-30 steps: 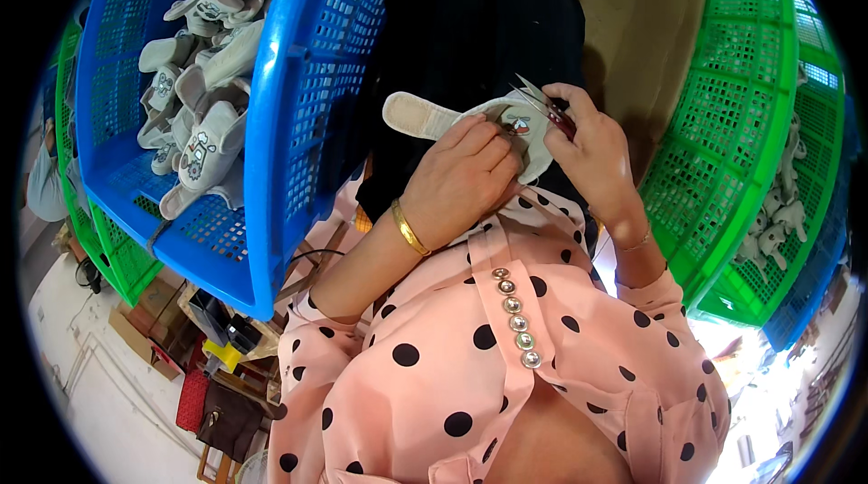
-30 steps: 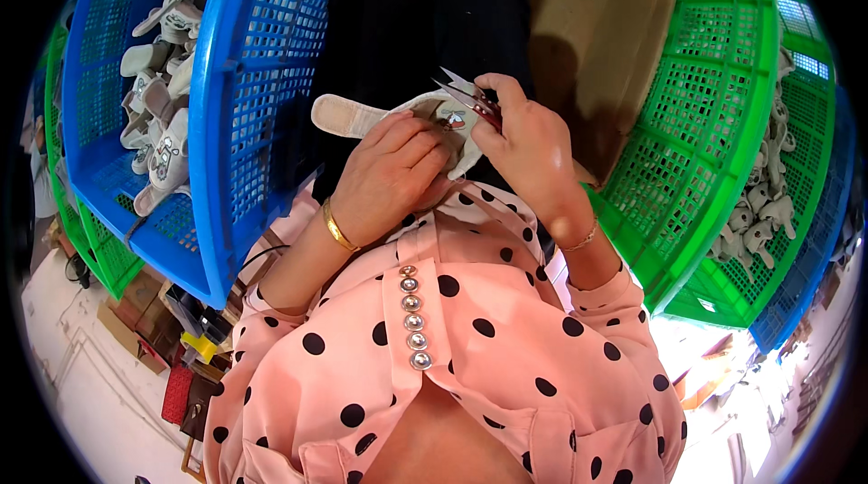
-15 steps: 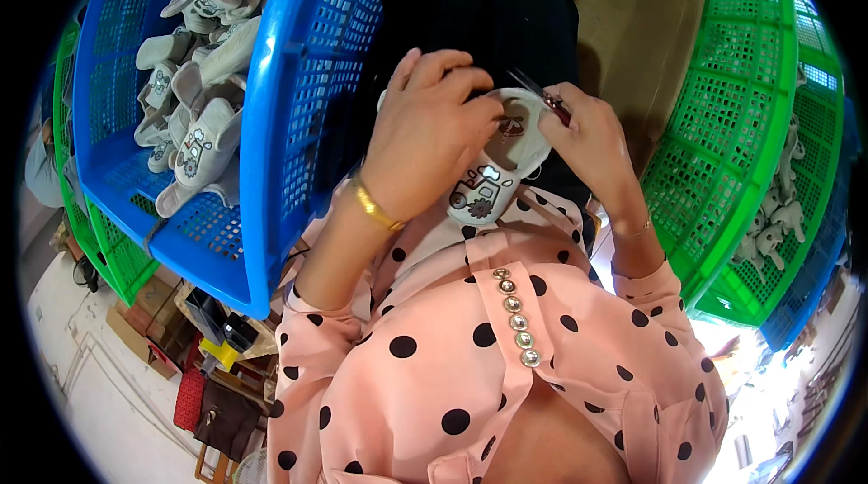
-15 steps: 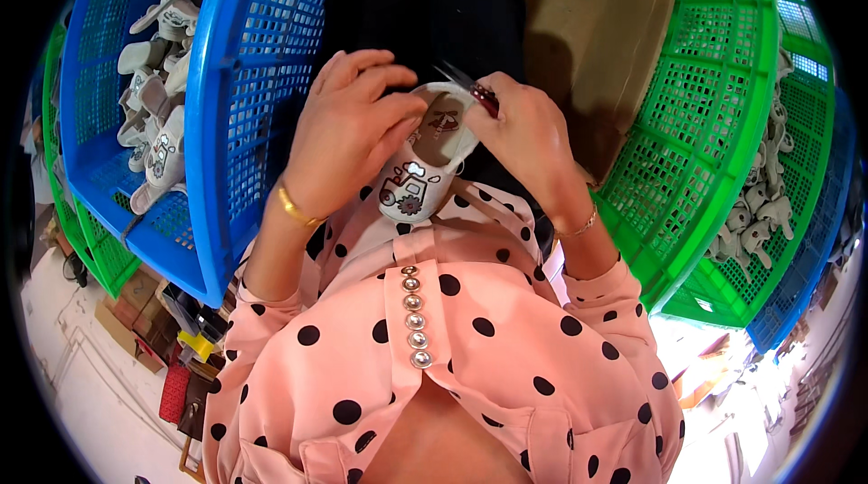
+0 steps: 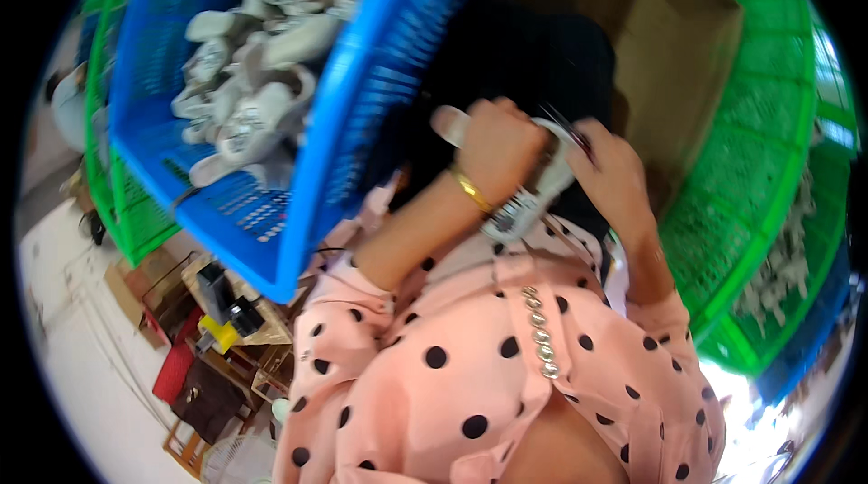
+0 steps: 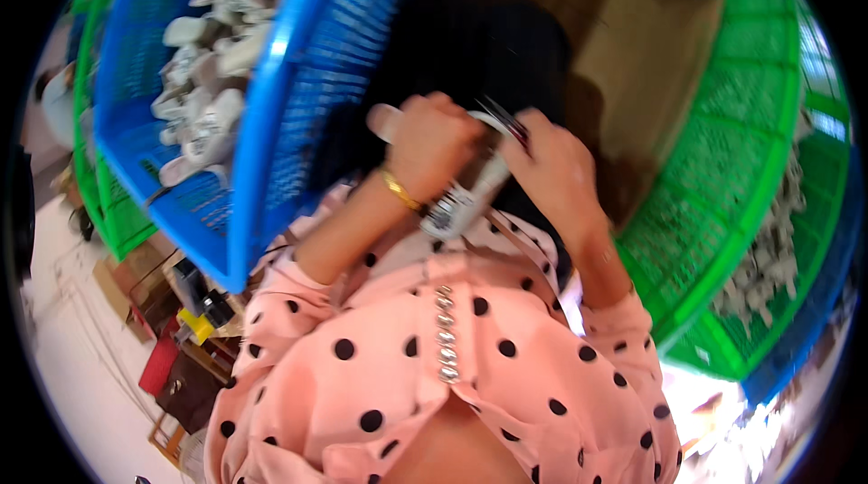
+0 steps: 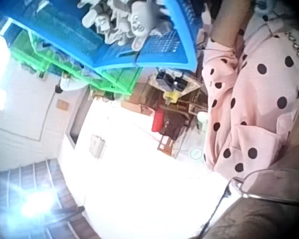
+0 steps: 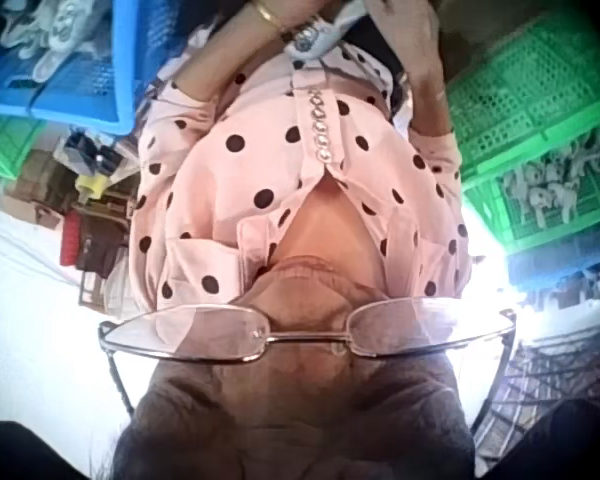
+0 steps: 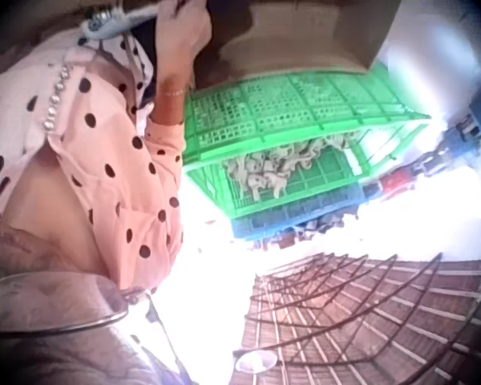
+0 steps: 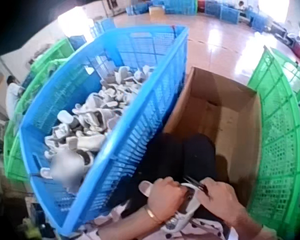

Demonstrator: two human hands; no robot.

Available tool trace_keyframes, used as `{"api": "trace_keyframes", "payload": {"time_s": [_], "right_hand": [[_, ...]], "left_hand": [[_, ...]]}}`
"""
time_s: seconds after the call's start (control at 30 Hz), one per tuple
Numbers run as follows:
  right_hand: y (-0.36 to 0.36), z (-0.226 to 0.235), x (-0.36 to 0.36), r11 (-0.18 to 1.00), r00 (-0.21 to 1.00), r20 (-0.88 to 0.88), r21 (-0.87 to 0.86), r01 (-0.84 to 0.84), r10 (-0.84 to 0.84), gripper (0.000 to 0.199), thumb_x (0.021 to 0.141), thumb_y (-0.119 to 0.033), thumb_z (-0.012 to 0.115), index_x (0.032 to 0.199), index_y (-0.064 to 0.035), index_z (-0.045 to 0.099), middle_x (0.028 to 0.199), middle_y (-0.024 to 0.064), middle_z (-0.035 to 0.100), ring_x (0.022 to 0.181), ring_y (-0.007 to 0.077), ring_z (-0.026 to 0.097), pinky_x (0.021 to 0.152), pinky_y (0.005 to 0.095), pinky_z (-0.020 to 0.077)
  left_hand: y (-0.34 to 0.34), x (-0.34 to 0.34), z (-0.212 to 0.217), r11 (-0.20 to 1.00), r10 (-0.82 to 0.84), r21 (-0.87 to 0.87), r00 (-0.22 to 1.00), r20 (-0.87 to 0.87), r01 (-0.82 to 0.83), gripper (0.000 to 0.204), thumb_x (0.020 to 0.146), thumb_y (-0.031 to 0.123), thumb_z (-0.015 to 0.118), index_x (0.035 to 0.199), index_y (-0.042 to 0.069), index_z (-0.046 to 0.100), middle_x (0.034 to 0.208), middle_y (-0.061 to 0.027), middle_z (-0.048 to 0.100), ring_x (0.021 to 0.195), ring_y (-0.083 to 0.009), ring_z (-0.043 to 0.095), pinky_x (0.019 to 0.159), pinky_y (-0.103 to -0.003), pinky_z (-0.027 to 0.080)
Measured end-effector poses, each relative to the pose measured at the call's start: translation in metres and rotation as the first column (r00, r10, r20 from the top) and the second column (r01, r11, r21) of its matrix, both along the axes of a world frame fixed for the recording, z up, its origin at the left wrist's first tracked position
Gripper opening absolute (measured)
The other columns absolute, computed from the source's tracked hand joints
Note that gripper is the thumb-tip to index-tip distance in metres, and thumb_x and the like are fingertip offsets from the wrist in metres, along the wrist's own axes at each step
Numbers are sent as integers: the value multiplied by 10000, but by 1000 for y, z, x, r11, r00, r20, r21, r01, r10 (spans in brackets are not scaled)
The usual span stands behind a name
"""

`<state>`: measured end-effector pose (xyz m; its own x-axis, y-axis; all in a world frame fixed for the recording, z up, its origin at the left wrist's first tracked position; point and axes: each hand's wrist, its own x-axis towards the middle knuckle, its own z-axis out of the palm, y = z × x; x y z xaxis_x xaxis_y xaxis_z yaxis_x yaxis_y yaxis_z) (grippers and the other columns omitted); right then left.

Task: The person sits on the floor and uses scissors to trim excess threads and fabric from the edges of white slippers. They handle the slippers one by one, picking them from a blue basket, trimming them, and placing them into a green basket.

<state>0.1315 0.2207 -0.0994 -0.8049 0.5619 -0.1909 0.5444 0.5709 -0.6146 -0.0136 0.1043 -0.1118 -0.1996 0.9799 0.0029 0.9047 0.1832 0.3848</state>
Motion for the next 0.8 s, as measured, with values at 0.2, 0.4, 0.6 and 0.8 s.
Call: {"api": "trace_keyframes", "payload": {"time_s": [0.2, 0.4, 0.6, 0.8], "right_hand": [[-16, 22, 8, 989, 992, 13, -83, 124, -123, 258, 792, -139, 619, 1033, -45, 614, 746, 203, 632, 718, 401, 627, 652, 450, 485], [-17, 13, 13, 978, 986, 101, -147, 148, -134, 225, 861, -167, 584, 1043, -39, 619, 754, 215, 634, 733, 397, 635, 659, 449, 486], [-6, -5, 25, 974, 991, -74, -206, 97, -114, 225, 904, -205, 582, 1071, -54, 587, 802, 216, 624, 774, 420, 614, 666, 447, 484], [10, 45, 37, 971, 1000, -3, 238, 20, -20, 349, 892, -389, 639, 872, -56, 539, 682, 134, 604, 625, 343, 599, 549, 423, 458]], "left_hand": [[-2, 6, 10, 997, -66, 47, 984, 165, 59, 78, 668, 173, 685, 696, 102, 666, 705, -54, 614, 818, -236, 588, 686, -365, 489], [-1, 10, 8, 994, -96, -25, 972, 215, 104, 97, 681, 191, 694, 697, 96, 680, 742, -41, 640, 830, -234, 595, 684, -362, 510], [13, 7, 19, 992, -115, -32, 973, 202, 124, 108, 673, 154, 641, 690, 57, 686, 763, -107, 654, 810, -296, 627, 706, -414, 534], [17, -2, 18, 980, -131, -122, 970, 206, 158, 85, 719, 186, 676, 744, 119, 723, 763, -57, 655, 809, -258, 627, 696, -398, 522]]}}
